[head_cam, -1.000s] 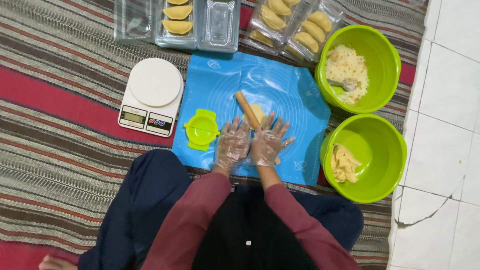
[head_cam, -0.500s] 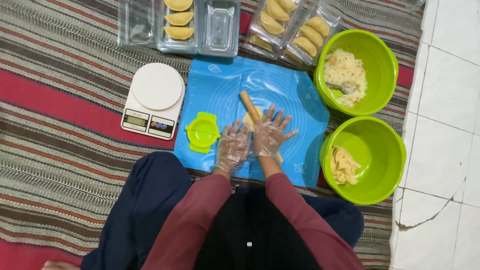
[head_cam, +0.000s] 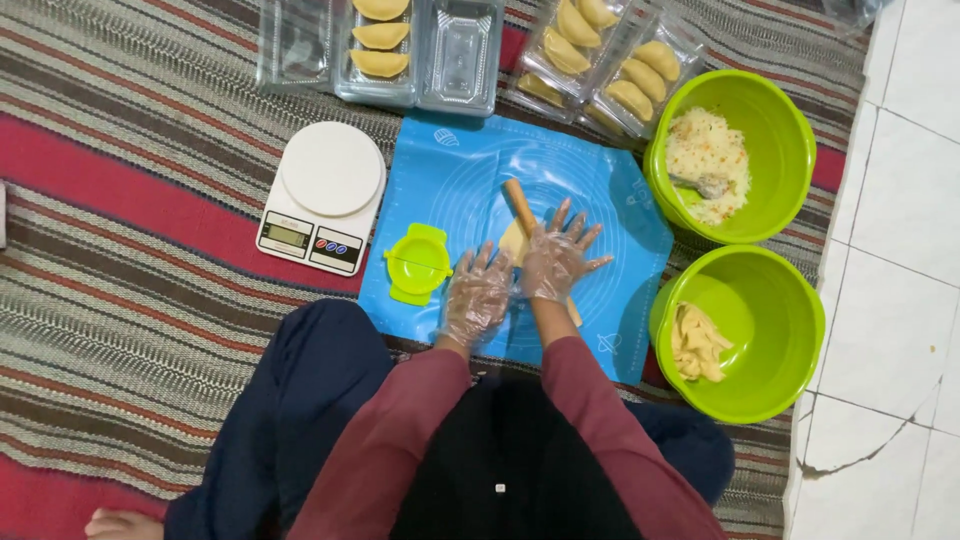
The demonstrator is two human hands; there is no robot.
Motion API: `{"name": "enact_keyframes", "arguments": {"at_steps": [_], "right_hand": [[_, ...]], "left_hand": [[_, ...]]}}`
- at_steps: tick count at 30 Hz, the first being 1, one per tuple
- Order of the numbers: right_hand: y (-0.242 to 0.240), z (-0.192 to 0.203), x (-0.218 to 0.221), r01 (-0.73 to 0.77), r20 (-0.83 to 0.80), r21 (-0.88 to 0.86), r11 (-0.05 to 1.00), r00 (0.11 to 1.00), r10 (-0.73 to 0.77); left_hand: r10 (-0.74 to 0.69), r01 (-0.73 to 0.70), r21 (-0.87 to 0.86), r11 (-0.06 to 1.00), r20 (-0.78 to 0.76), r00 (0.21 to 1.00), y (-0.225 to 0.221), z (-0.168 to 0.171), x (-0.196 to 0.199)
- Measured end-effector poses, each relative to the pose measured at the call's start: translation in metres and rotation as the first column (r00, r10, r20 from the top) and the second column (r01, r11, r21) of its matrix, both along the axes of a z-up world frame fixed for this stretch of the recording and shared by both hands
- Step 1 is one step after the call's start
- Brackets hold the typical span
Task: Rolling out small pieces of dough using a wooden rolling pin on a silicone mat to create pastry skins.
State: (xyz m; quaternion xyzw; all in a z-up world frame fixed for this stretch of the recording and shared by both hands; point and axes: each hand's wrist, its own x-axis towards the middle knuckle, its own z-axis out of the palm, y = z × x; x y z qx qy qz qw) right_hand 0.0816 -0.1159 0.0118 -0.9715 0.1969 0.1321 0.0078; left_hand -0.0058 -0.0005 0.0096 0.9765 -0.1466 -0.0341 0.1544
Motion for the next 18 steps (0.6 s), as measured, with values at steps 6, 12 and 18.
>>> {"name": "enact_keyframes", "arguments": {"at_steps": [6,12,18], "right_hand": [[-0.013,-0.009,0.010,0.007,0.020,0.028,1.000,1.000,-0.008],[-0.019,-0.013,0.013,-0.003,0.036,-0.031,1.000,0.999,0.004],[-0.038,-0.083,0.033,0.070,0.188,-0.271,0.960,0.982,-0.019]], "left_hand": [[0.012,-0.011,-0.037,0.999,0.011,1.000,0.004,0.011,-0.001],[0.016,-0.016,-0.058,0.998,0.009,1.000,0.004,0.010,0.001],[0.015,-0.015,-0.023,1.000,0.017,1.000,0.002,-0.002,0.001]]}}
